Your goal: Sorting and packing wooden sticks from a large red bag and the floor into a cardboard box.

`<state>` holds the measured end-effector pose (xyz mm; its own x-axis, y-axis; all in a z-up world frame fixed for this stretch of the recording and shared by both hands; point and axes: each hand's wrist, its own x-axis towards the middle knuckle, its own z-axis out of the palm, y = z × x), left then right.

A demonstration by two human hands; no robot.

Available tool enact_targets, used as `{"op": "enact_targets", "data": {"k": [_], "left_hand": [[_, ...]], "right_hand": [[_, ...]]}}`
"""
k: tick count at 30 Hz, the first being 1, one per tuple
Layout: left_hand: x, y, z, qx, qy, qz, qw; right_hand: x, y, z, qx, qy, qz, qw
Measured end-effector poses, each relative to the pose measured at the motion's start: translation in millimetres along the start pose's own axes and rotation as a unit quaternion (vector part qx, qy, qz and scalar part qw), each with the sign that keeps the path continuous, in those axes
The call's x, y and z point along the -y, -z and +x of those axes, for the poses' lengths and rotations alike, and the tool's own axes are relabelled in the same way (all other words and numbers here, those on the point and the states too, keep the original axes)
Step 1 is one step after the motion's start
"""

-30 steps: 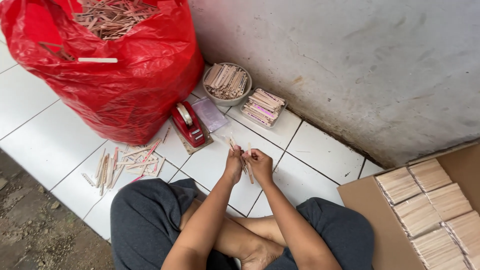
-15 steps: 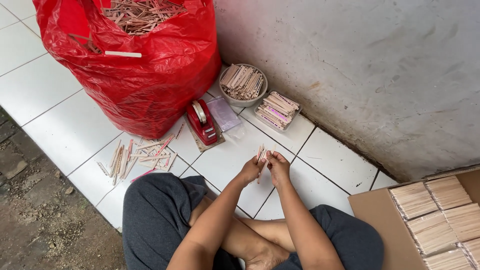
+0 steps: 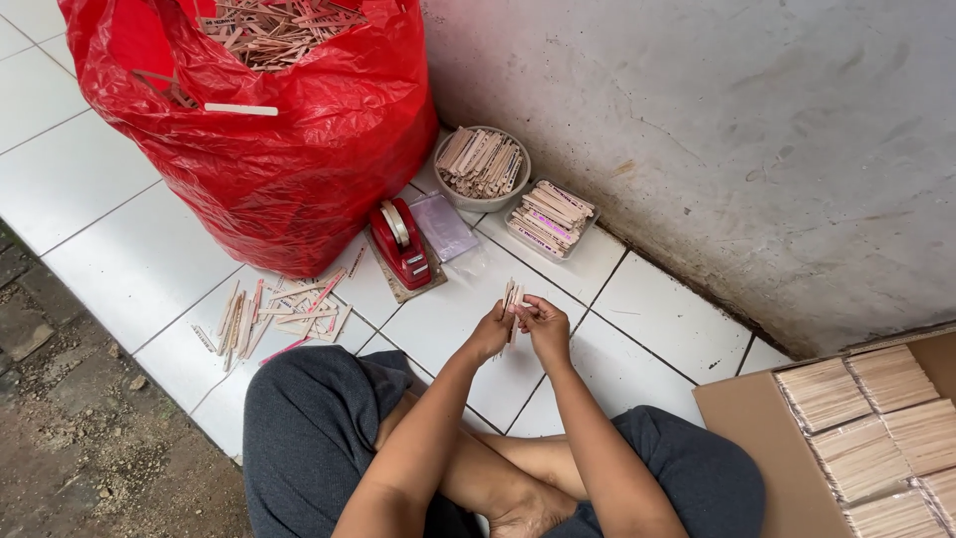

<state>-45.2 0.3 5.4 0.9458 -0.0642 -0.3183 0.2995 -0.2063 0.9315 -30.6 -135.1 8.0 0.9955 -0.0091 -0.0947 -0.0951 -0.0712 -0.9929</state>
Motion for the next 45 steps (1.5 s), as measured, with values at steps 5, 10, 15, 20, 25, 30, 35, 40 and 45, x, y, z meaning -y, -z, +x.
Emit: {"op": "enact_targets", "data": {"k": [5,10,15,20,25,30,35,40,45], "left_hand": [[-2,-8,-2,0.023,-0.004,-0.111,0.993],[-28,-1,-19,0.058,-0.033,-0.145,0.987],[-21,2,-16,0.072,-0.095,-0.081,0.990],[-6,-8,-5,0.121,-0.096,-0.112,0.982],[-9,-8,-6,0.194,-0.012,-0.267,0.944],[-20,-1,-8,0.155,-0.022,-0.210,0.965],[-18,1,-7,0.158,-0.051,-0.159,0.973],[-22,2,-8,0.152,-0.011,-0.213,0.965],[-13,-5,-3,0.137,-0.006,-0.182,0.974]], "right_hand": [[5,0,-3,-0.043,0.015,0.028,0.999],[29,-1,-10,-0.048,-0.024,0.113,0.992],[32,10,1,0.069,0.023,0.111,0.991],[23,13,8,0.067,0.017,0.056,0.996],[51,16,-1,-0.004,-0.022,0.108,0.994],[43,20,6,0.100,0.053,0.061,0.992],[52,19,2,0.106,0.063,0.040,0.992],[67,22,-3,0.102,0.064,0.028,0.992],[68,20,-4,0.104,0.069,-0.009,0.992]]}}
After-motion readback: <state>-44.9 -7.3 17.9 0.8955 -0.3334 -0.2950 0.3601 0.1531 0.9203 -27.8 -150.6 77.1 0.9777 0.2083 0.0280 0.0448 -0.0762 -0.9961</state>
